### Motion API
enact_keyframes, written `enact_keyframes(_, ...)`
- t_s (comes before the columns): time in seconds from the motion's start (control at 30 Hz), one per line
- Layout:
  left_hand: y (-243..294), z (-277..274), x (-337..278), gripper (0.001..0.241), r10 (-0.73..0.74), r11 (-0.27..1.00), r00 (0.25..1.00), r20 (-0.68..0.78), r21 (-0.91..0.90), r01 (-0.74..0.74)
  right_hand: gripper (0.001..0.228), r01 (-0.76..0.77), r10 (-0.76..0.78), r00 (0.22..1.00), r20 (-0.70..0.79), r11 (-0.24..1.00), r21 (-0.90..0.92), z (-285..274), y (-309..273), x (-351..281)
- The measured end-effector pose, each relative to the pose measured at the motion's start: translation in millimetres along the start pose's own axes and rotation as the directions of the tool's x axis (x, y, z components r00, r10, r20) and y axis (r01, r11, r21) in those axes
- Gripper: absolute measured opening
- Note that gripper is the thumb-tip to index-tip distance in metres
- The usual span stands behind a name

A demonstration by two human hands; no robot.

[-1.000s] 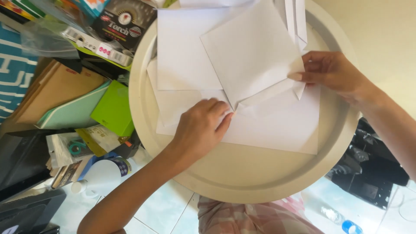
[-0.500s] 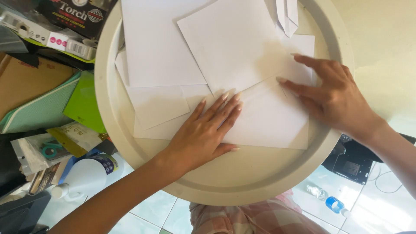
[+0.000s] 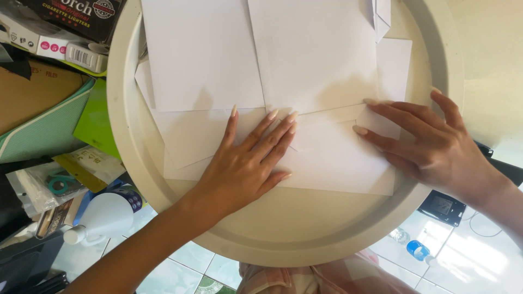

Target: Folding white paper sheets into envelopes using manual creasing and folding techniques on a low table.

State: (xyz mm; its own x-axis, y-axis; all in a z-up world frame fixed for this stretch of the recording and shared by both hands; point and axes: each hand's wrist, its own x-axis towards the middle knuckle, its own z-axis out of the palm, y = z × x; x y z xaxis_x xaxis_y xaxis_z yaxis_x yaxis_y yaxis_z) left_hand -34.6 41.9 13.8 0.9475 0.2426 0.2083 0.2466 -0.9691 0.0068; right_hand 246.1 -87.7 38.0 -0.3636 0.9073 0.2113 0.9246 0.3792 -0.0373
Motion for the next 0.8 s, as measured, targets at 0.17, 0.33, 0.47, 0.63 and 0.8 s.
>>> enact_keyframes(0.17, 0.5, -0.3, -1.4, 0.057, 0.001, 1.0, 0.999, 0.042, 0.003, -0.001, 0.021, 0.026, -0.024, 0.997, -0.072, 1.0, 0.017, -2.0, 3.8, 7.5)
enact_keyframes(0.33, 0.6, 0.5, -1.5, 0.056, 0.003, 0.999, 0.999, 0.047, -0.035, -0.001, 0.023, 0.031, -0.033, 0.997, -0.074, 0.999, -0.034, -2.9, 3.2, 8.5)
enact_keyframes(0.47, 1.7, 1.3, -1.5, 0.056, -0.008, 0.999, 0.998, 0.054, -0.044, 0.01, 0.023, 0.014, -0.016, 0.999, -0.052, 0.999, -0.038, -1.1, 5.8, 8.4)
enact_keyframes(0.63, 0.7, 0.7, -2.3, 0.055, -0.014, 0.997, 0.999, 0.04, -0.079, 0.017, 0.022, 0.029, -0.032, 0.998, -0.055, 0.999, -0.042, 2.3, 6.2, 12.2)
enact_keyframes(0.8, 0.8, 2.8, -0.3, 0.057, -0.009, 1.0, 0.999, 0.031, 0.006, 0.009, 0.034, 0.127, -0.141, 0.985, -0.095, 0.982, -0.138, 6.7, 4.6, 15.9)
